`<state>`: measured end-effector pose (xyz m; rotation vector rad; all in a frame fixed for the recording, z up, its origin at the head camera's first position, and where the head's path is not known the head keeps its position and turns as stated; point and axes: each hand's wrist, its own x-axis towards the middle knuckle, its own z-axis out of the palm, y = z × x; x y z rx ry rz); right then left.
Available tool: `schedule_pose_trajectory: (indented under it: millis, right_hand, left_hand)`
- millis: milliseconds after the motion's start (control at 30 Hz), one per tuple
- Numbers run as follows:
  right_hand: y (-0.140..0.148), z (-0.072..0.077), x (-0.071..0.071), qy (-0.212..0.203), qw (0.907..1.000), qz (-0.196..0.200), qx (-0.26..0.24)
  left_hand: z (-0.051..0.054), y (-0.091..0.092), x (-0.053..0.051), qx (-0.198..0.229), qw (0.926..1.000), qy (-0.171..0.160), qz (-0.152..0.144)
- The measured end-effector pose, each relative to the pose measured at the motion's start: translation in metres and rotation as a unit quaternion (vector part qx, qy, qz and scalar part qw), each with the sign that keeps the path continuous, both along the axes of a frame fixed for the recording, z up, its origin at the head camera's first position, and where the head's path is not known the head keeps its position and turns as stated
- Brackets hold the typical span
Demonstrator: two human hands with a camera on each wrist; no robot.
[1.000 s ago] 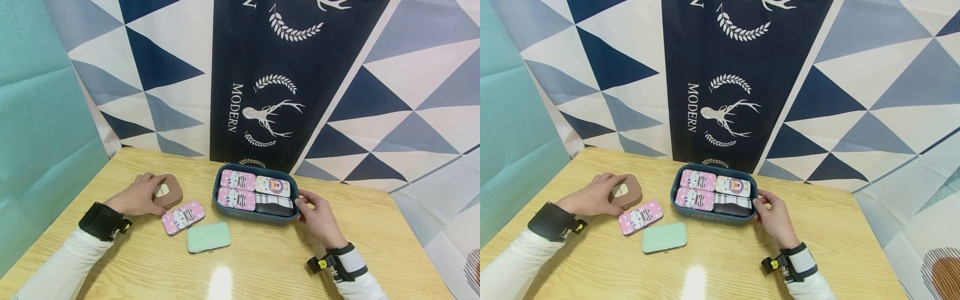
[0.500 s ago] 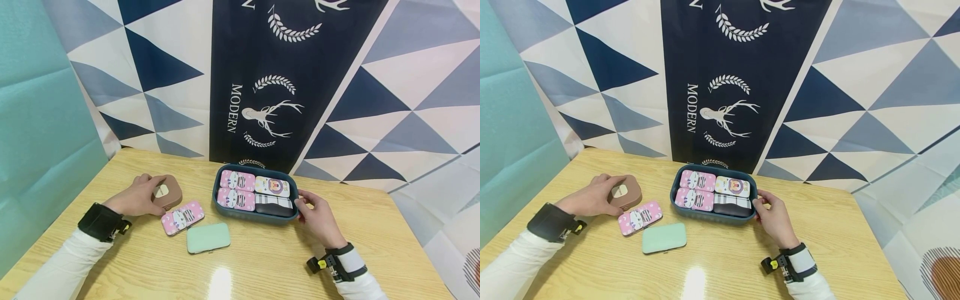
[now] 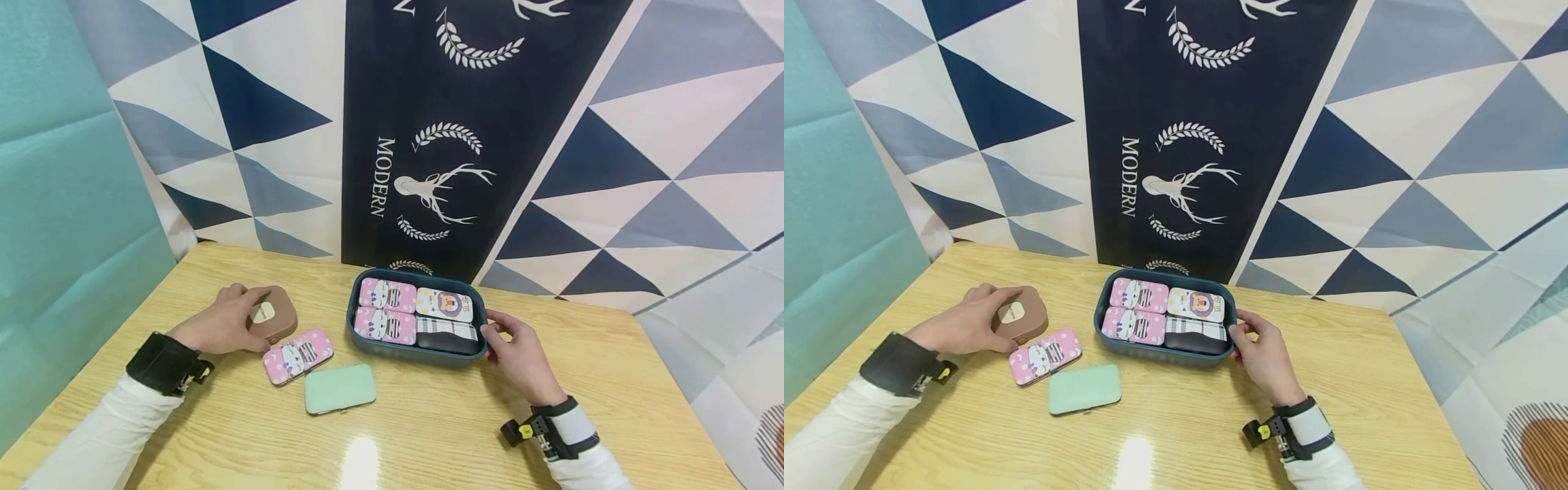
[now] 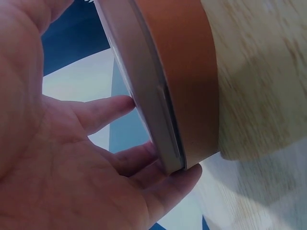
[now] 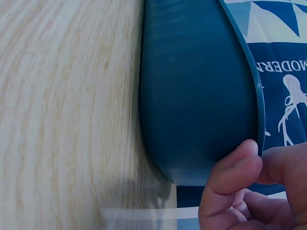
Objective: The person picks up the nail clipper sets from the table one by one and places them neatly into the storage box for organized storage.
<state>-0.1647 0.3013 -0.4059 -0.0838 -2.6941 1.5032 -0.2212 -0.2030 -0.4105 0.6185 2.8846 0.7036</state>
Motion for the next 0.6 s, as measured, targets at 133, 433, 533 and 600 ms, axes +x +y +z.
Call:
schedule_pose_trajectory:
  millis: [133, 433, 533, 600]
  right_hand:
    - [0.0000, 0.0002, 0.0002, 0.001, 1.0000, 0.001, 0.001]
    - [0.0002, 0.0007, 0.0008, -0.006, 1.0000, -0.001, 0.007]
    - [0.0003, 0.0009, 0.0005, -0.008, 0.9999, -0.002, 0.007]
    - [0.0003, 0.0008, 0.0004, -0.008, 0.9999, -0.003, 0.006]
  left_hand:
    - [-0.0003, -0.0006, -0.0001, 0.003, 1.0000, 0.000, -0.002]
    - [-0.0010, -0.0009, -0.0003, 0.006, 1.0000, 0.000, 0.000]
    - [-0.0006, -0.0008, -0.0002, 0.009, 1.0000, 0.000, 0.000]
    - [-0.0001, -0.0005, -0.0002, 0.010, 1.0000, 0.000, 0.001]
